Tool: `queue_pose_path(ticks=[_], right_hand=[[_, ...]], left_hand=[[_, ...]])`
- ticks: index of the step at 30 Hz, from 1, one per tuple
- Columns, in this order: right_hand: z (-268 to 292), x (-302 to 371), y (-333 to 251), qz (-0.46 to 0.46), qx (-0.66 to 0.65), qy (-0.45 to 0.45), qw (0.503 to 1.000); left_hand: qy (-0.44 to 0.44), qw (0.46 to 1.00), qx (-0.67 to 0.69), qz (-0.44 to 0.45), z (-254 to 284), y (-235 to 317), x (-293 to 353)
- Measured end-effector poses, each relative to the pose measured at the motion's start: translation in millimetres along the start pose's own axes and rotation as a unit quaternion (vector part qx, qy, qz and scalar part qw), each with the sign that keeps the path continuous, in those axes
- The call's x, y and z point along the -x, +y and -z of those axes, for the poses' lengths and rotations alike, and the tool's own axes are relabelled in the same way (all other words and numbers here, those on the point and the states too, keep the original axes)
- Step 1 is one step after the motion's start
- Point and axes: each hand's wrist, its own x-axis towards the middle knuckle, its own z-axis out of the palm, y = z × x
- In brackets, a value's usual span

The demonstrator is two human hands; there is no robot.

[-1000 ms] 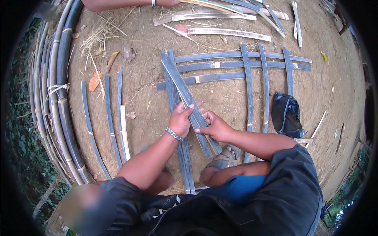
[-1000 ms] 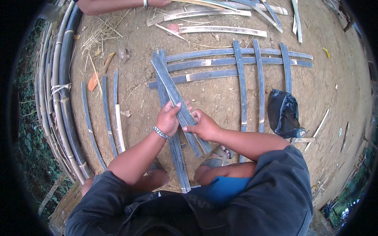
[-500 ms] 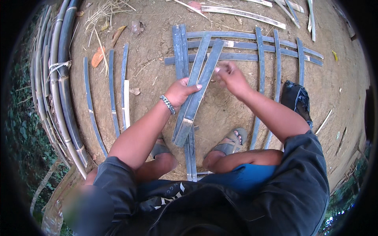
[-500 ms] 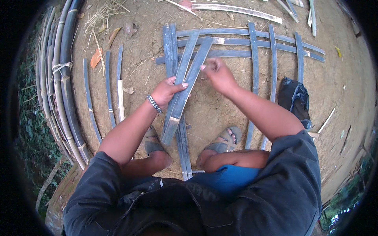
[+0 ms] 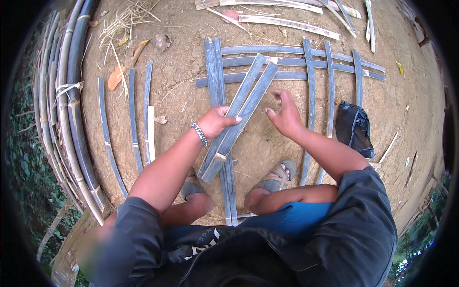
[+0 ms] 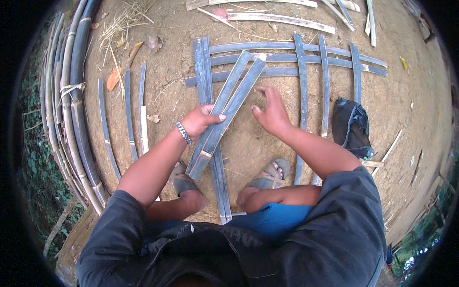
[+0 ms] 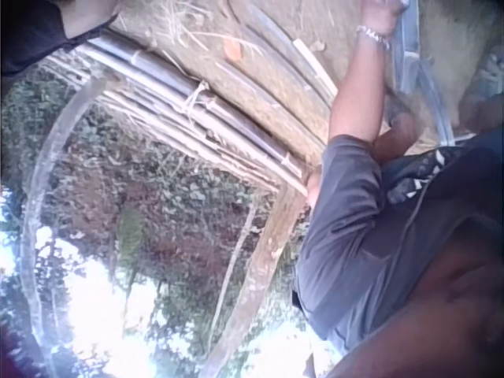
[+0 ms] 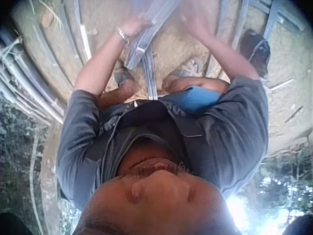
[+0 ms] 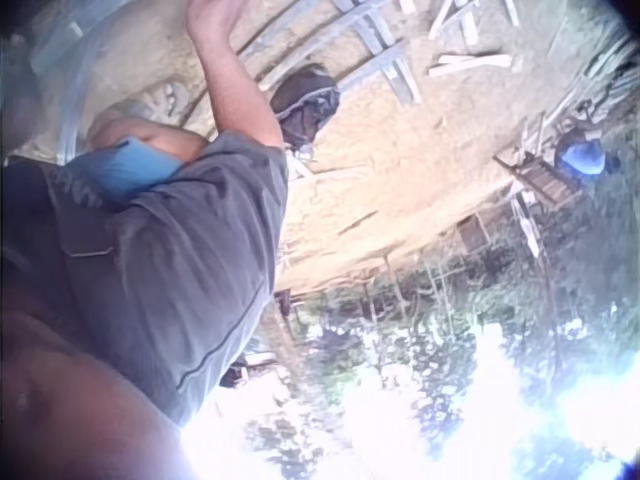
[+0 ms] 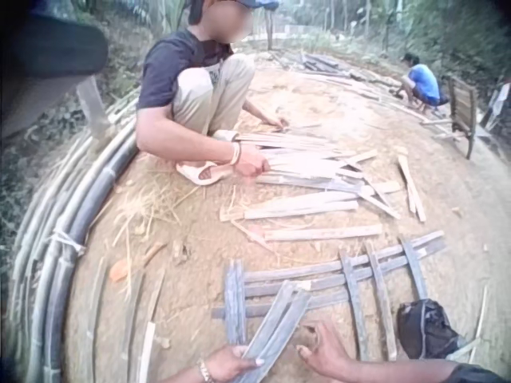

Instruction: The person constructs a rectangular bamboo frame on the ground. They use a hammer to drive nails into the intersections of the bamboo strips to secure the structure. The person also arranges additional bamboo pieces to form a grid pattern within the frame.

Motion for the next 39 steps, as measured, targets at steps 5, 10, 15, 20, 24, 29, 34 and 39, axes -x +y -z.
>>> queue_pose_path(ticks=[5, 10, 15, 20, 24, 29, 34, 39], right_hand=[[-24.4, 12.0, 13.3, -0.024, -0.078, 0.018, 0.996], [-21.1, 13.7, -6.7, -0.116, -0.24, -0.158, 0.951], [-16.7, 35.9, -52.7, -0.055, -0.143, -0.182, 0.971], [-26.0, 24.0, -1.1, 0.111, 0.048, -0.089, 0.989], [7.5, 7.9, 22.1, 0.092, 0.113, -0.156, 0.977], [37.0, 1.1, 58.0, 0.215, 0.198, -0.129, 0.947], [98.6, 23.3, 78.4, 0.207, 0.255, -0.056, 0.943], [114.1, 36.0, 104.4, 0.139, 0.296, -0.04, 0.944]], left_hand=[[-0.001, 0.999, 0.044, -0.019, 5.0, -12.8, -2.3], [0.026, 0.991, 0.11, -0.078, -3.5, -12.5, -0.6], [0.193, 0.948, 0.203, -0.15, -27.4, -12.8, -2.6], [0.348, 0.887, 0.259, -0.161, -35.4, -14.6, 8.1], [0.46, 0.844, 0.208, -0.179, 14.1, -39.6, 27.6], [0.479, 0.849, 0.194, -0.113, 27.7, -59.8, 30.6], [0.39, 0.901, 0.181, -0.055, 7.9, -64.8, 26.8], [0.344, 0.928, 0.143, -0.021, -0.5, -63.4, 15.4]])
